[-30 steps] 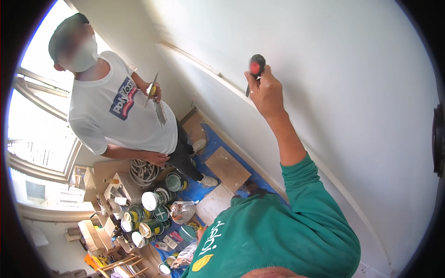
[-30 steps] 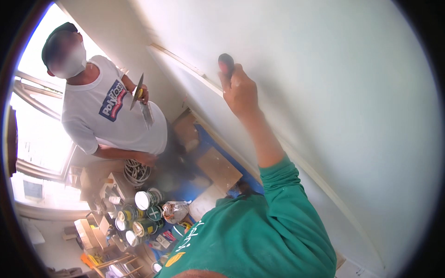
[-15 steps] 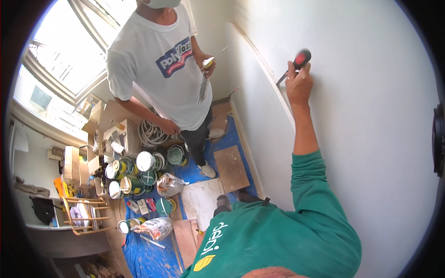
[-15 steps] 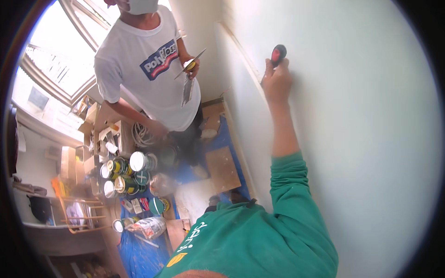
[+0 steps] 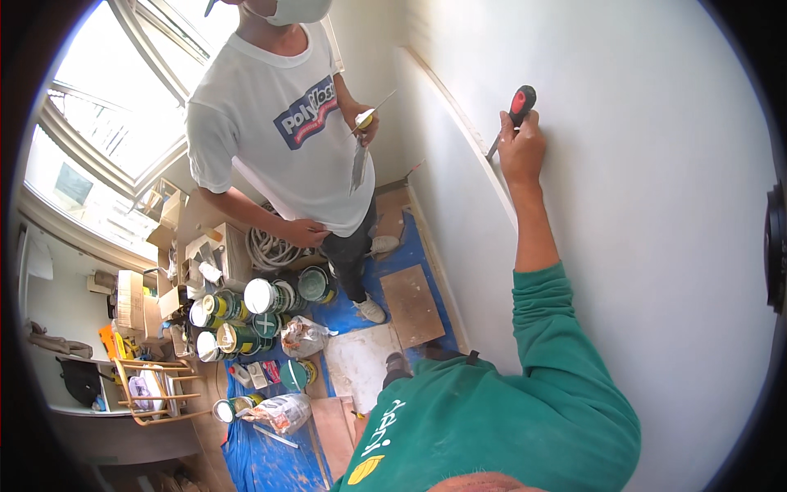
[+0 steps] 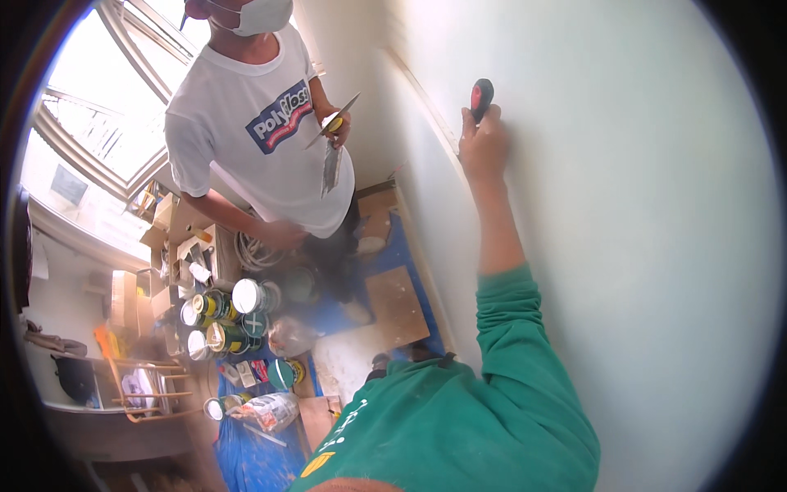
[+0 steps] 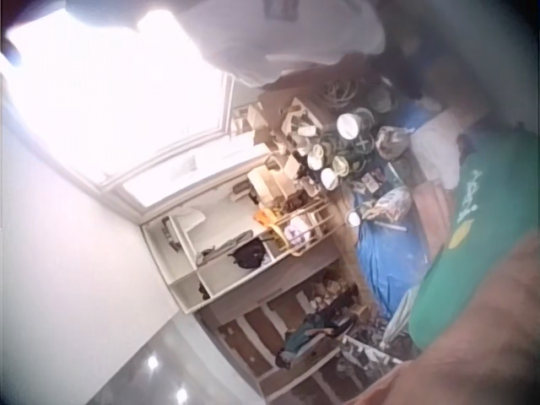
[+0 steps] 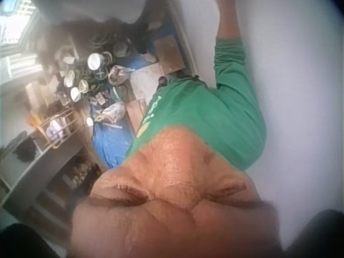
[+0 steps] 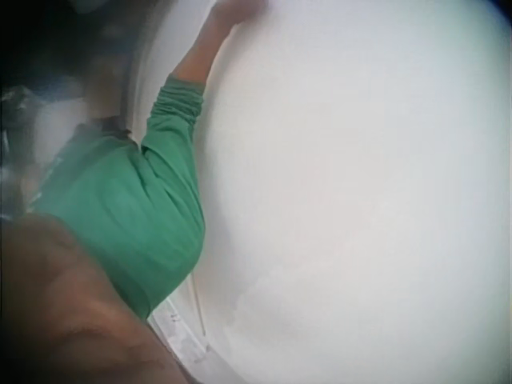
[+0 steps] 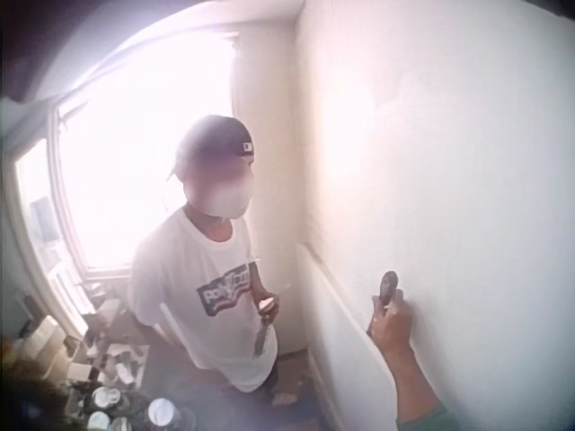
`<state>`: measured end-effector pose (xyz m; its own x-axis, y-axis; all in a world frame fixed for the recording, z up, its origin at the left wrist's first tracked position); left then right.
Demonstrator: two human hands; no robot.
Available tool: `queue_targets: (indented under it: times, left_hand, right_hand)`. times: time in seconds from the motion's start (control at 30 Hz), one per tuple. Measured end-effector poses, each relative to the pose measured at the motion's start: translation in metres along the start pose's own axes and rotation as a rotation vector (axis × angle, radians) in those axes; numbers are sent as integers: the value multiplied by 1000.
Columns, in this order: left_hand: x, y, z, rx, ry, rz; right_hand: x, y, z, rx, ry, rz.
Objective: The person uses a utility knife to trim a white crown molding strip attached to the ceiling. They then walk through a cluttered room to retrieve a tape measure and a pencil, returning to measure and mark the molding strip for further cutting.
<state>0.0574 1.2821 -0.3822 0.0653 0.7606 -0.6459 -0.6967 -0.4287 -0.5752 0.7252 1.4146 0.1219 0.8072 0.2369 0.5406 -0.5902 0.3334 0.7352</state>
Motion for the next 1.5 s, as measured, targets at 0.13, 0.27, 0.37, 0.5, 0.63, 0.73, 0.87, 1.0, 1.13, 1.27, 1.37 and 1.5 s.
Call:
queue_targets:
  times: [0.13, 0.27, 0.37, 0.5, 0.63, 0.73, 0.87, 1.0, 1.13, 1.27, 1.37, 1.5]
  left_hand:
    - [10, -7, 7, -61, -23, -13]
    - [7, -29, 10, -277, -24, 47]
    - [9, -9, 6, -263, -94, -79]
    - [-21, -4, 4, -277, -95, 74]
    - [-43, 55, 2, -310, -197, 267]
    - [-77, 79, -1, -434, -217, 356]
    - [-99, 113, -10, -431, -250, 349]
    - [-97, 160, -18, -359, -270, 214]
    - [-112, 190, 2, -447, -326, 265]
    - [-137, 208, 34, -709, -420, 530]
    - [-146, 258, 49, -664, -444, 472]
    - [-172, 292, 100, -676, -528, 544]
  right_hand:
    - [9, 13, -6, -68, 42, 24]
    - [17, 8, -14, -108, 64, 12]
    - [15, 20, -25, -152, -12, 92]
    - [30, -24, -45, -253, -57, 102]
    - [38, -32, -31, -306, -45, 79]
    - [26, -29, -40, -389, 23, 42]
    - [35, -44, -40, -371, -42, 60]
    - [57, -37, -22, -542, -138, 239]
    - [-77, 98, 39, -395, -315, 394]
    - [-224, 161, 24, -313, -151, 713]
    - [-341, 146, -64, 31, 573, 418]
    - [-528, 111, -158, -354, 1287, 432]
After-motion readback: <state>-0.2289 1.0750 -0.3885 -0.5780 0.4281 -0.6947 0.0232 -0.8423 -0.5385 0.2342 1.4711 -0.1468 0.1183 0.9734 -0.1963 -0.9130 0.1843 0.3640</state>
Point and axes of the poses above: each hand's wrist, its own x-axis towards the middle knuckle, its own z-axis out of the back of the hand, y = z × x, the point moved 6 cm from there along x, towards the middle knuckle, and after that the axes turned 10 degrees about -z, right-handed, at the moved point
